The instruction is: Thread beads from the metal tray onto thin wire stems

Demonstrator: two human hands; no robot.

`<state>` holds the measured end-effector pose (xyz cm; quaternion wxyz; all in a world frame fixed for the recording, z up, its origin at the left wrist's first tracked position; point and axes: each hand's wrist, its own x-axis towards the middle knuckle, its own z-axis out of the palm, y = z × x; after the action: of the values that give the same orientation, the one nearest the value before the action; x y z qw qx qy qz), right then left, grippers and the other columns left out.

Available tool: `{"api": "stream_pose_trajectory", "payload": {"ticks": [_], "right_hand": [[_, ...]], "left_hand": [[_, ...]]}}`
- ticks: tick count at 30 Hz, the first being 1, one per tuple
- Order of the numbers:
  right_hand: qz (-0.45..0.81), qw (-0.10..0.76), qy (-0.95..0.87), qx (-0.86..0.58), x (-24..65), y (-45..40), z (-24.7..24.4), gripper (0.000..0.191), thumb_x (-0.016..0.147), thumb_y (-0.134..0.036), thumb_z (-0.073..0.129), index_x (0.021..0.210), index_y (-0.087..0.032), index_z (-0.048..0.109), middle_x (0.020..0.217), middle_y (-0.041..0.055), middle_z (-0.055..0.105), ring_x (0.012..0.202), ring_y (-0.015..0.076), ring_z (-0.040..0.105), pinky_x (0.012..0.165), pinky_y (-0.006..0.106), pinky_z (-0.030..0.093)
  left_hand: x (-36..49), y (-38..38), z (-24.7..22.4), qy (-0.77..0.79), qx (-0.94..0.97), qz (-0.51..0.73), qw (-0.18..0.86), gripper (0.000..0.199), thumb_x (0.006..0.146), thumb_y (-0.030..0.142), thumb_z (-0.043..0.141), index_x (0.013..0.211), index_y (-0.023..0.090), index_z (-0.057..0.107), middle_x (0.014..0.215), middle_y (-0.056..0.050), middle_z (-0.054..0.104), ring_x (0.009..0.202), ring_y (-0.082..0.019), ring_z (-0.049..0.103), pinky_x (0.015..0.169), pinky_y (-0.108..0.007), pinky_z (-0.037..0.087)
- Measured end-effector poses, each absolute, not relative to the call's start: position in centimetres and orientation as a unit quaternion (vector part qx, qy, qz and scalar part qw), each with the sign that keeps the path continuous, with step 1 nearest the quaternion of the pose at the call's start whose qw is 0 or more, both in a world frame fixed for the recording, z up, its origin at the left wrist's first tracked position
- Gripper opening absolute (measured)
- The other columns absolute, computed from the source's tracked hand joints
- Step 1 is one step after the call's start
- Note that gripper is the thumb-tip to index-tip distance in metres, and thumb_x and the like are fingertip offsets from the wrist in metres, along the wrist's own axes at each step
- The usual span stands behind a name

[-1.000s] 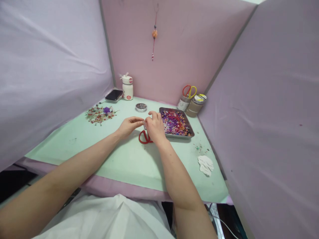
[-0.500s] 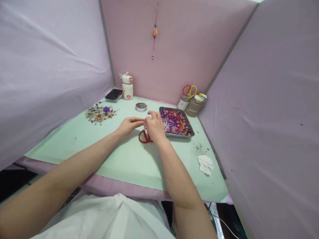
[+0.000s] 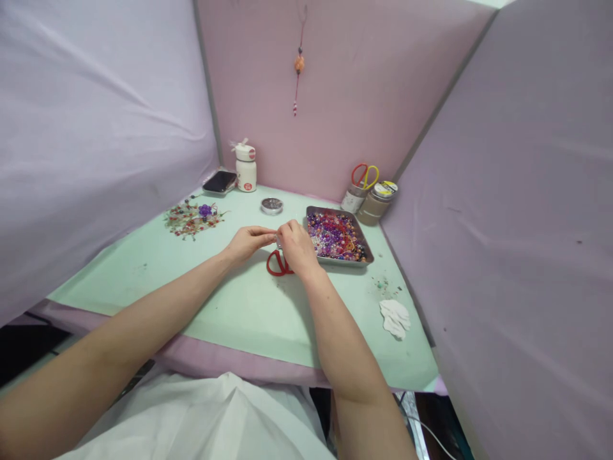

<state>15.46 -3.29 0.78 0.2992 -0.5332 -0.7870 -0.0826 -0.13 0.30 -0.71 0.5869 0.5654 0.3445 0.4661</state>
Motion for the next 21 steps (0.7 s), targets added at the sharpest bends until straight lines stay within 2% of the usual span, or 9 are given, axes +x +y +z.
{"api": "stream_pose_trajectory", "payload": {"ticks": [4, 10, 18, 21], "right_hand": [[-0.053, 0.294, -0.783, -0.546, 15.39, -3.30, 0.46, 0.016, 0.092, -0.022, 0.042, 0.092, -0.020, 0.058, 0.088, 0.0054, 0.057, 0.080, 0.0184, 0.052, 0.068, 0.029, 0.038], [-0.017, 0.304, -0.771, -0.559, 15.10, -3.49, 0.64, 0.015, 0.089, -0.019, 0.044, 0.087, -0.020, 0.059, 0.086, 0.0048, 0.060, 0.078, 0.0173, 0.055, 0.069, 0.028, 0.039], [0.019, 0.368, -0.749, -0.551, 14.84, -3.13, -0.01, 0.013, 0.084, -0.019, 0.046, 0.080, -0.020, 0.058, 0.081, 0.0037, 0.062, 0.075, 0.0166, 0.056, 0.069, 0.028, 0.042], [0.036, 0.395, -0.737, -0.547, 14.77, -3.04, -0.29, 0.011, 0.083, -0.020, 0.046, 0.088, -0.020, 0.055, 0.080, 0.0027, 0.063, 0.074, 0.0163, 0.057, 0.068, 0.028, 0.043]], "left_hand": [[-0.15, 0.46, -1.02, 0.351, 0.568, 0.464, 0.582, 0.038, 0.057, 0.036, 0.080, 0.086, 0.013, 0.074, 0.089, -0.012, 0.072, 0.084, -0.021, 0.063, 0.086, -0.038, 0.045], [-0.22, 0.73, -1.53, 0.355, 0.570, 0.454, 0.586, 0.038, 0.056, 0.036, 0.081, 0.086, 0.013, 0.074, 0.088, -0.012, 0.072, 0.082, -0.021, 0.063, 0.084, -0.038, 0.046], [-0.16, 0.59, -1.34, 0.358, 0.552, 0.455, 0.600, 0.039, 0.053, 0.036, 0.082, 0.082, 0.011, 0.074, 0.086, -0.012, 0.072, 0.080, -0.020, 0.063, 0.085, -0.038, 0.045], [-0.15, 0.59, -1.29, 0.354, 0.539, 0.455, 0.614, 0.038, 0.053, 0.035, 0.083, 0.081, 0.011, 0.074, 0.084, -0.012, 0.072, 0.080, -0.020, 0.063, 0.086, -0.039, 0.045]]}}
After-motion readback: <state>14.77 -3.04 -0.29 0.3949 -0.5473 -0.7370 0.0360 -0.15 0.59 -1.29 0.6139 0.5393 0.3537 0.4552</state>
